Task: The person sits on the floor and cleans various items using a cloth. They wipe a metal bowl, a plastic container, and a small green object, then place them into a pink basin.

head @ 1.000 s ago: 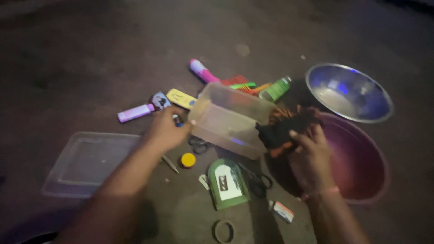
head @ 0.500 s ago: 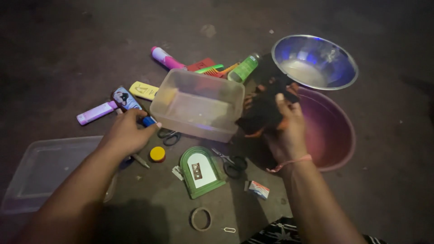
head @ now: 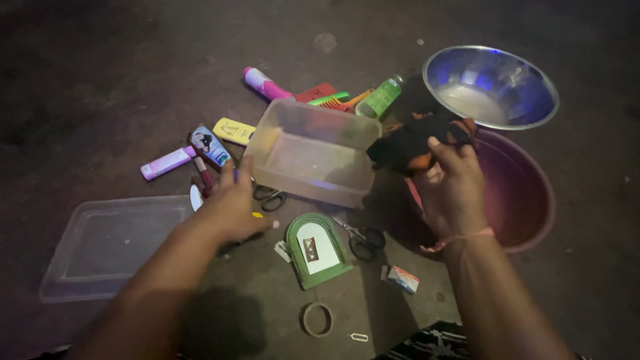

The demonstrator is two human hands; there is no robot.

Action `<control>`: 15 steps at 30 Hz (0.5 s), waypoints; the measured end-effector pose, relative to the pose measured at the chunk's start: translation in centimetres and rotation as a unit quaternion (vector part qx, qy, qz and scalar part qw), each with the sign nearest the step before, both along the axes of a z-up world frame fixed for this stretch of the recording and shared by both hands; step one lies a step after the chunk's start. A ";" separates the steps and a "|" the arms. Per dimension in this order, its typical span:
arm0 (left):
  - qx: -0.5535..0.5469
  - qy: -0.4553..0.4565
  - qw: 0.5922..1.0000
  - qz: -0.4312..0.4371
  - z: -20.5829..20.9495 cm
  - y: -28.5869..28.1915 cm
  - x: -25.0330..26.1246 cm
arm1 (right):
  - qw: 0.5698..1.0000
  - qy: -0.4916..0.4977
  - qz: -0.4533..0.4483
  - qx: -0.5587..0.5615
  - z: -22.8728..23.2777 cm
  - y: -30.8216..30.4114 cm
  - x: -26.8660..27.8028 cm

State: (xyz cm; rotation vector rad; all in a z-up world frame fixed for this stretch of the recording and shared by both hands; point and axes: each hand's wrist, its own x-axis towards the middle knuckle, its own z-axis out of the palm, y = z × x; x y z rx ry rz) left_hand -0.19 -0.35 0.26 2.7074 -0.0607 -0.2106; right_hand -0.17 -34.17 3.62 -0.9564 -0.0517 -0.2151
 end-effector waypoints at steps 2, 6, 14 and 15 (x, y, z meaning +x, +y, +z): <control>0.041 -0.035 0.998 -0.034 0.4 -0.5 -0.3 | 1.000 -0.023 0.016 0.003 0.5 0.4 -0.3; 0.120 -0.073 0.988 -0.070 0.3 -2.3 -0.3 | 0.998 0.059 -0.009 -0.023 2.5 1.3 -1.4; 0.084 -0.188 0.976 -0.067 1.6 -3.4 -1.1 | 0.998 0.053 -0.007 -0.034 3.9 2.0 -2.0; 0.058 -0.242 0.965 -0.081 1.9 -3.6 -1.4 | 0.998 0.048 -0.003 -0.027 4.0 2.1 -1.9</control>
